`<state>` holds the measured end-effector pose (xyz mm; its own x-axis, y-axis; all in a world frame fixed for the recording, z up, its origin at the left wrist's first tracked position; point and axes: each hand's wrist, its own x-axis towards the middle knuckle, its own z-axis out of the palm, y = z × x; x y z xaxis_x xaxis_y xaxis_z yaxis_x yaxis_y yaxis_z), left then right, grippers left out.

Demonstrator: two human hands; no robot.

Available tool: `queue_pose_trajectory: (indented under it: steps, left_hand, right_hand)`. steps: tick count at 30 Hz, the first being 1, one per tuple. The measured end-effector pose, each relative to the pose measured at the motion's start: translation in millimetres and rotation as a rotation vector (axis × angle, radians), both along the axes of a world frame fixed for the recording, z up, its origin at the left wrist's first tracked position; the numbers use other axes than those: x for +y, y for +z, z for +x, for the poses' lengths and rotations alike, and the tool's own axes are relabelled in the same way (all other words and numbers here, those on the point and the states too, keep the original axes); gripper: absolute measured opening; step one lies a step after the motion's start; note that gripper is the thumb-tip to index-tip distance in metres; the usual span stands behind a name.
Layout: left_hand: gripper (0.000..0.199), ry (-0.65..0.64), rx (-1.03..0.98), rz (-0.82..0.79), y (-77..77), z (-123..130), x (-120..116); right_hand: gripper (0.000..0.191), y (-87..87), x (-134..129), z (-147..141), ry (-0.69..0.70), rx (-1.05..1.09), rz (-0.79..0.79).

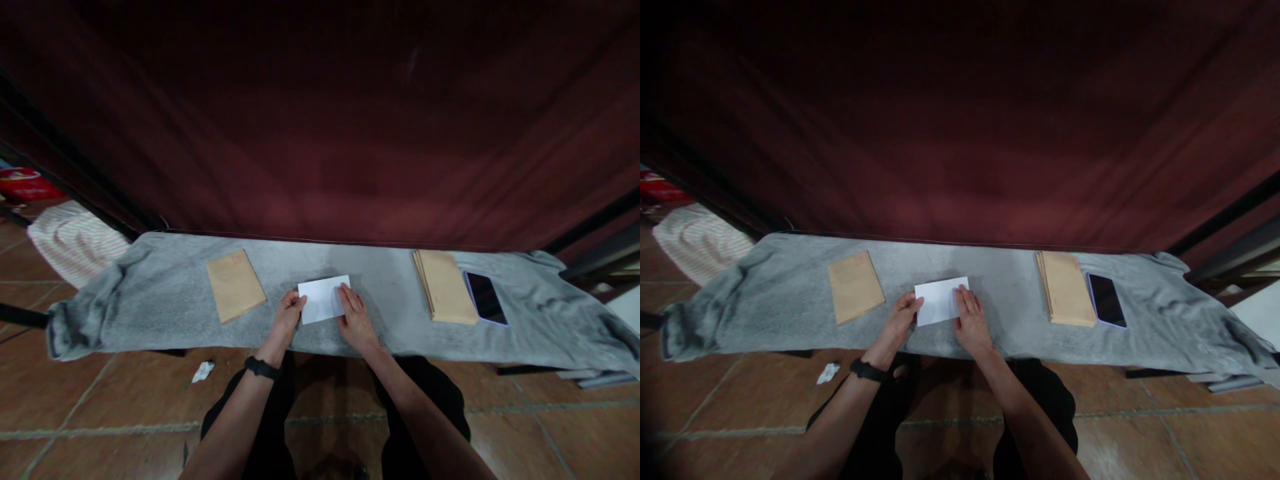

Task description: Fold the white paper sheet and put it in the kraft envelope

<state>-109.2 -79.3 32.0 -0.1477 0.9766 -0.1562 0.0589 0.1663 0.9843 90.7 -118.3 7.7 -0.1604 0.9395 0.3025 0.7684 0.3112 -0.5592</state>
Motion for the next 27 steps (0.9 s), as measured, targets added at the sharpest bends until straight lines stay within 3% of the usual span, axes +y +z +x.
queue_pose_trajectory:
  steps: [5,8,10,13,17,24,27]
  left_hand:
    - [0.028,0.028,-0.148,0.072,5.4,3,2]
    - [0.031,0.019,-0.193,0.074,8.5,5,1]
    - [0.031,0.001,-0.228,0.059,10.8,4,-1]
    - [0.031,-0.035,-0.256,0.040,14.9,1,-4]
    - [0.028,-0.062,-0.226,0.093,20.3,-4,-5]
    - [0.018,-0.107,-0.038,0.255,19.0,-11,4]
    - [0.015,-0.193,0.054,0.336,11.3,-14,8]
  right_hand:
    - [0.067,2.6,15,9,-0.183,0.753,-0.176]
    - [0.054,13.8,20,14,-0.111,1.091,-0.316]
    - [0.045,20.9,20,17,-0.057,1.175,-0.435]
    - [0.039,24.6,19,21,-0.003,1.174,-0.542]
    - [0.032,19.3,21,23,0.017,1.086,-0.504]
    - [0.017,17.3,29,25,-0.043,0.868,-0.216]
    - [0.023,16.2,29,28,-0.018,0.708,-0.094]
